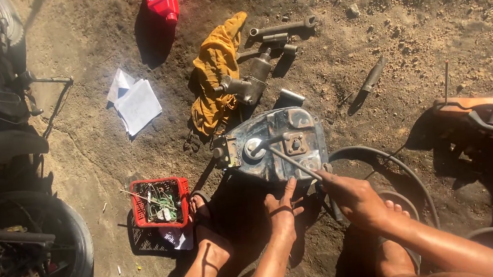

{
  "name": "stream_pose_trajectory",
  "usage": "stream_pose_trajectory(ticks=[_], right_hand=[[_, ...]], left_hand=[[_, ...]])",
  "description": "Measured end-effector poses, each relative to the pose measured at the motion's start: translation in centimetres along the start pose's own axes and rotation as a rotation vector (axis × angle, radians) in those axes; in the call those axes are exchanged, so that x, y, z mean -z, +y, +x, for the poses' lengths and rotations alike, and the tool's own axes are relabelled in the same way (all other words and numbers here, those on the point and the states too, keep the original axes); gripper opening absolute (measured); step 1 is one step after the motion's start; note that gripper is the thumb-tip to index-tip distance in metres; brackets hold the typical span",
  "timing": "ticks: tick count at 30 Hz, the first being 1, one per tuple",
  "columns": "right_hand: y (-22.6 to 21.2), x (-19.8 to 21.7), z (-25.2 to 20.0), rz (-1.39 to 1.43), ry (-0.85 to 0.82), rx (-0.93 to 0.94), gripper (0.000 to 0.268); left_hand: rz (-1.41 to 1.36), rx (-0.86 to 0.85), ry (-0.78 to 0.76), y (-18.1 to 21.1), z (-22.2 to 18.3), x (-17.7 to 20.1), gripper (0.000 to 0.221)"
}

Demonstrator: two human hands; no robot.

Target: The person welds and repairs a motorcycle fuel tank on the ground.

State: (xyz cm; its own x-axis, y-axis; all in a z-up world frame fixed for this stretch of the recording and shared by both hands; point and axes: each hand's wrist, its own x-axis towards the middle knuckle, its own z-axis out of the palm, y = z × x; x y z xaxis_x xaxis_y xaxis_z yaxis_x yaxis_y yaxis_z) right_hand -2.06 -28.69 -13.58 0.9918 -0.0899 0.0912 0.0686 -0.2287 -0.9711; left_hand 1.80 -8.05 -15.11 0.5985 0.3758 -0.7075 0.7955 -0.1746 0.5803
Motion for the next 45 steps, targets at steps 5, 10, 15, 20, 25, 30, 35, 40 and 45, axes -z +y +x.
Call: stream_pose_trajectory(ticks=[5, 10, 15, 20, 25, 30, 35, 40, 45], right_hand=[[0.2, -2.4, 1.0, 0.049, -0.138, -0.028, 0.061], [0.5, -3.8, 1.2, 0.029, -0.217, -0.102, 0.063], [0.2, -3.8, 1.2, 0.088, -0.149, 0.067, 0.066], [0.4, -4.1, 1.5, 0.066, -0.174, 0.014, 0.067], [-0.9, -3.5, 2.4, -0.053, -0.302, -0.166, 0.073], [0.9, -4.7, 1.4, 0.132, -0.135, 0.083, 0.066], [-0.3, -4.1, 1.9, -0.011, -0.167, -0.030, 0.067], [0.3, -4.3, 1.2, 0.375, -0.264, -0.082, 0.071], [0.5, -4.5, 1.5, 0.076, -0.160, -0.029, 0.068]], left_hand=[[0.040, -0.084, -0.002, 0.1, 0.6, 0.2, 0.065], [-0.126, -0.011, -0.024, 1.7, -1.0, -0.1, 0.050], [-0.004, -0.049, -0.026, 1.7, -0.7, 0.1, 0.058], [-0.009, -0.063, -0.030, 1.5, -0.2, 0.0, 0.058], [-0.192, -0.024, -0.075, 2.9, -1.5, -0.4, 0.045], [-0.179, -0.026, -0.091, -0.1, 0.7, -0.7, 0.048], [-0.194, 0.007, -0.101, 0.1, 0.3, -1.4, 0.044], [-0.226, 0.042, -0.062, 0.6, 0.1, -1.2, 0.051], [-0.161, 0.019, -0.091, 0.8, 0.0, -1.1, 0.054]])
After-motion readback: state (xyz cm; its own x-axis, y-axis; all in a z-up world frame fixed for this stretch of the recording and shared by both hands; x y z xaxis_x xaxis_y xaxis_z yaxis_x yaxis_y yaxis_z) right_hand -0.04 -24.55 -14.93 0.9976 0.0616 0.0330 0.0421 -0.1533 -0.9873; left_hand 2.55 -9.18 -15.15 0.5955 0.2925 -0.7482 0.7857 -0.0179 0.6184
